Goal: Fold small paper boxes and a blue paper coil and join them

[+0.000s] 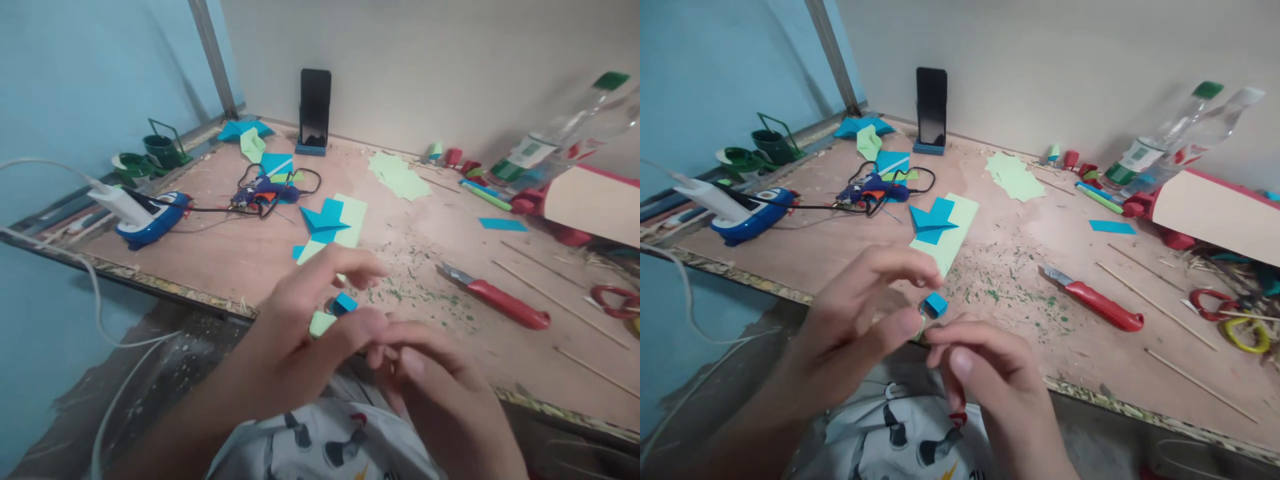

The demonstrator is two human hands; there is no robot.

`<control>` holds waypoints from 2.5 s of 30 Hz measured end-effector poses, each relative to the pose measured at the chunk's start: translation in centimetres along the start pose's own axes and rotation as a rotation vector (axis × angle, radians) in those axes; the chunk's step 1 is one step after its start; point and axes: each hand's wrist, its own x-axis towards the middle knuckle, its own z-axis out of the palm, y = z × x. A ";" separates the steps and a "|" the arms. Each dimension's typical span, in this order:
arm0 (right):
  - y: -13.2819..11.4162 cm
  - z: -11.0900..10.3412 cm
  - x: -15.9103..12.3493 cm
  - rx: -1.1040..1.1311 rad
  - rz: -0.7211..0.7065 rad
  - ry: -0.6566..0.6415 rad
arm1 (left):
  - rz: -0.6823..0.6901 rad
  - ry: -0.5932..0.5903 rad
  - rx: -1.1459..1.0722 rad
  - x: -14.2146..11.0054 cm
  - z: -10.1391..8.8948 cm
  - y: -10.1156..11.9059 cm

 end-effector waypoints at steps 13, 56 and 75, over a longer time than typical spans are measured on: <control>-1.4 -2.1 3.0 -1.092 -0.353 -0.272 | -0.137 0.008 0.383 -3.5 -0.7 -2.9; -1.7 -3.9 3.3 -0.232 0.223 -0.065 | -0.552 0.090 -0.548 -1.7 -0.3 -3.5; -1.1 -4.2 3.2 -0.297 0.161 -0.043 | -0.517 0.085 -0.590 -1.8 -0.6 -3.8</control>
